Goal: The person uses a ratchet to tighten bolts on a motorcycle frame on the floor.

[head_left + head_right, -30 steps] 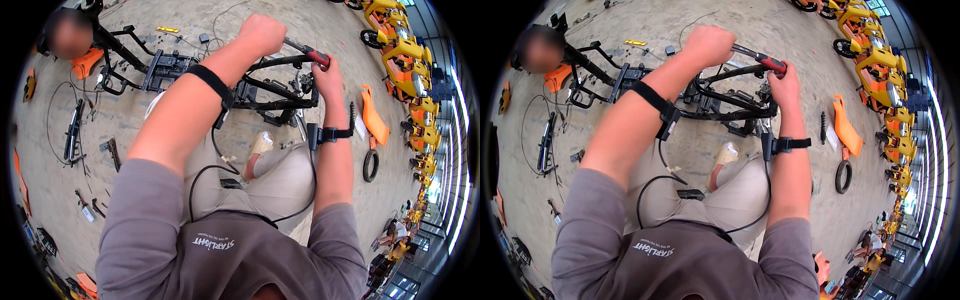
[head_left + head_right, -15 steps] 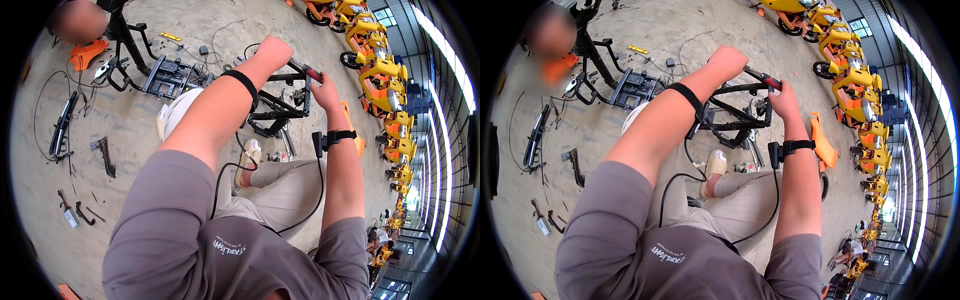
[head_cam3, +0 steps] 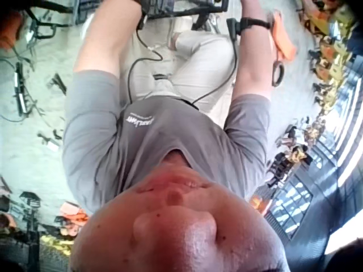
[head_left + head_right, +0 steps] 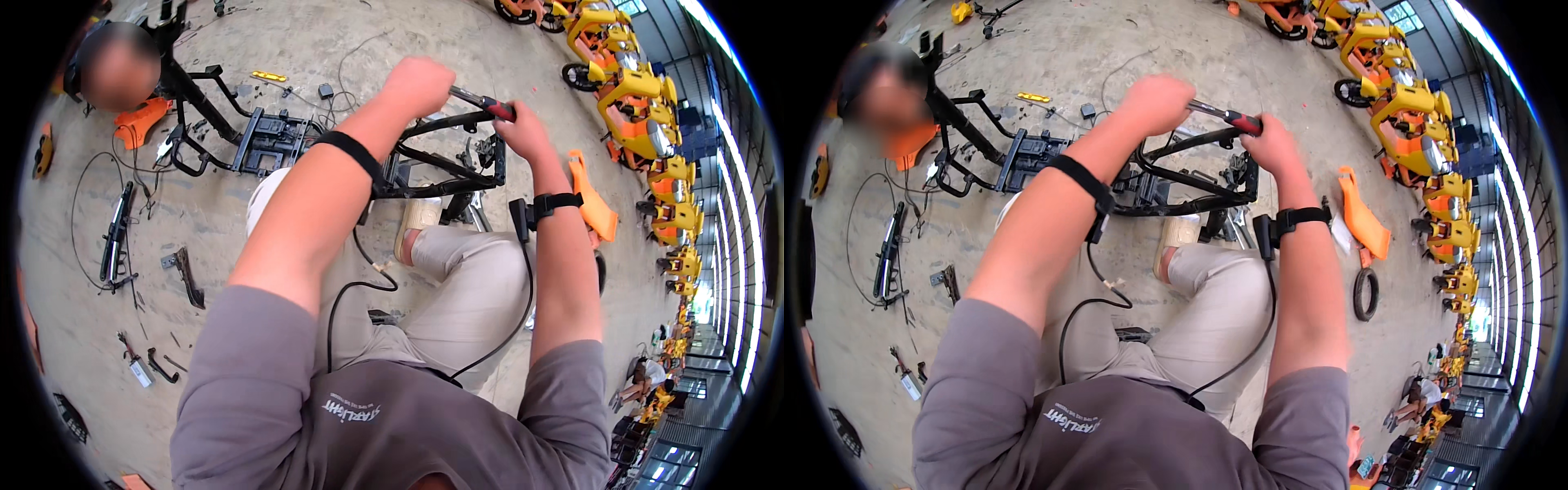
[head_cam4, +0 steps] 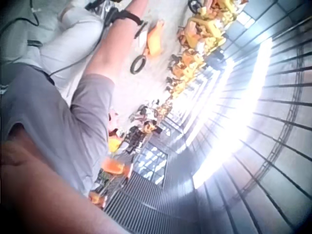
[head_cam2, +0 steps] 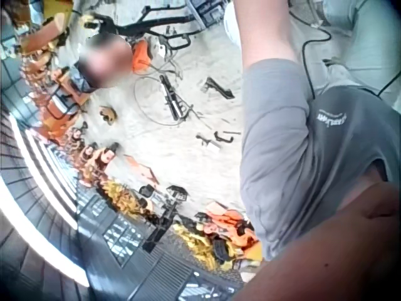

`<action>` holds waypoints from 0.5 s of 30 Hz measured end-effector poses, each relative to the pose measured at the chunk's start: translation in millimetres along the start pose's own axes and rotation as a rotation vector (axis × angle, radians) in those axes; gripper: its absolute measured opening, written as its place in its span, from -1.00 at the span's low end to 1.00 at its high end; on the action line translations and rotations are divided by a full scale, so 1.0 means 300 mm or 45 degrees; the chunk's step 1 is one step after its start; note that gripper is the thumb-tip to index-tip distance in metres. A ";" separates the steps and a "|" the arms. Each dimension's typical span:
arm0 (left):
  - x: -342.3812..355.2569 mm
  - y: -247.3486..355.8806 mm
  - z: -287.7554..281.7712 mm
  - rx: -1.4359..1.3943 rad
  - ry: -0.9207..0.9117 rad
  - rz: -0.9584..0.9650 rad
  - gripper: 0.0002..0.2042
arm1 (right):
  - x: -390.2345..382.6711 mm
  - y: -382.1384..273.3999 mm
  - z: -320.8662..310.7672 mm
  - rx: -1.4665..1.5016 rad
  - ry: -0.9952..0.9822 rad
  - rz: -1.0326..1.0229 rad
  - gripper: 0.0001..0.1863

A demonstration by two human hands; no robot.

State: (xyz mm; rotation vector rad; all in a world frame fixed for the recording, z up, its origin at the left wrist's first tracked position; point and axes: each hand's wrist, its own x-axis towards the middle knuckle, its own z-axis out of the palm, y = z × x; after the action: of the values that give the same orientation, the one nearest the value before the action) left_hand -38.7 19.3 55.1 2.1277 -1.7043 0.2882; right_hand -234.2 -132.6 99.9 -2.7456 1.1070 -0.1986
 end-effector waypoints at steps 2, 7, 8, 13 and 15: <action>-0.005 0.044 -0.049 0.007 -0.058 -0.070 -0.82 | -0.011 0.050 0.067 0.128 0.085 0.038 -0.58; 0.016 0.053 -0.052 0.064 -0.160 -0.158 -0.80 | 0.033 0.058 0.063 -0.056 0.194 -0.071 -0.67; 0.019 0.040 -0.060 0.064 -0.119 -0.171 -0.79 | 0.032 0.044 0.050 -0.031 0.199 -0.051 -0.67; 0.031 0.018 -0.036 0.084 -0.145 -0.211 -0.77 | 0.023 0.014 -0.010 -0.160 0.001 -0.101 -0.74; 0.030 0.014 -0.010 0.156 0.254 -0.096 -0.78 | 0.017 0.016 -0.011 -0.157 0.016 -0.078 -0.75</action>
State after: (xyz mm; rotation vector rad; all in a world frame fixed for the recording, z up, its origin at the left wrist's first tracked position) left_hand -40.3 11.9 61.9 2.1618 -1.5246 0.5758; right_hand -234.4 -140.1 102.5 -2.8928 1.0736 -0.1612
